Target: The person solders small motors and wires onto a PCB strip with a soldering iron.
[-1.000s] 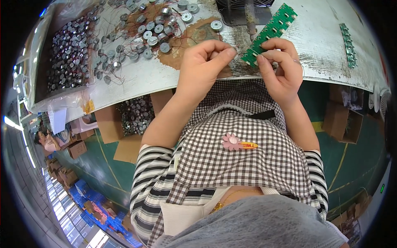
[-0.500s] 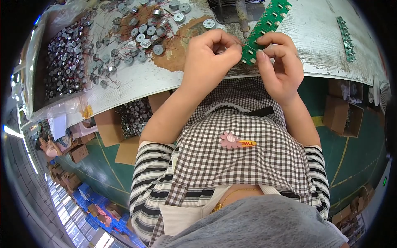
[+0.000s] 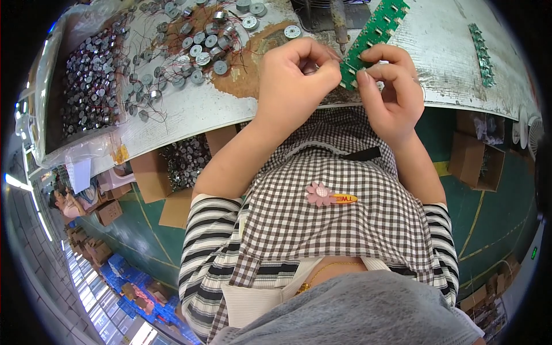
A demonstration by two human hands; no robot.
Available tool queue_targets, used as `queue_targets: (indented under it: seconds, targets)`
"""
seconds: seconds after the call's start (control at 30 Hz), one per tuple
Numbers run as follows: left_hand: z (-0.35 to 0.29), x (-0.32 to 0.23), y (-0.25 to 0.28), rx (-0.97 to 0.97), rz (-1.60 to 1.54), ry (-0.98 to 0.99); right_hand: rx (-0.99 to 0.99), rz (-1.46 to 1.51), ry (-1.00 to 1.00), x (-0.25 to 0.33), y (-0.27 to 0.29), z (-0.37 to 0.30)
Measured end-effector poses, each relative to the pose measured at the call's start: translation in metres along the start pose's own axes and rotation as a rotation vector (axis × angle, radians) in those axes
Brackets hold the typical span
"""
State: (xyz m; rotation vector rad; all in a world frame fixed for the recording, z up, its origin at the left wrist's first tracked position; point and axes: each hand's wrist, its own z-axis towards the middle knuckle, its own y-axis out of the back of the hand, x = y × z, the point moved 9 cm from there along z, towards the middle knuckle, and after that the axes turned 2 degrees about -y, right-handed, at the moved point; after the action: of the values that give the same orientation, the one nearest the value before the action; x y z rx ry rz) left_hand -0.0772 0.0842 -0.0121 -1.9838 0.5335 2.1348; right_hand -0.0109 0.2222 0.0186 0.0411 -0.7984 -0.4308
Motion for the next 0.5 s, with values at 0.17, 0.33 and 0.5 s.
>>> queue_targets:
  seconds: [0.17, 0.33, 0.5]
  targets:
    - [-0.0026, 0.0038, 0.0009, -0.044, -0.112, -0.012, 0.020, 0.052, -0.002, 0.0024, -0.0002, -0.0044]
    - [-0.0034, -0.0005, 0.0010, -0.048, -0.136, -0.077, -0.009, 0.080, -0.047, -0.0021, 0.0002, -0.0054]
    - [-0.0043, 0.0001, 0.0035, -0.106, -0.106, -0.055, -0.017, 0.075, -0.068, -0.0017, -0.0012, -0.0055]
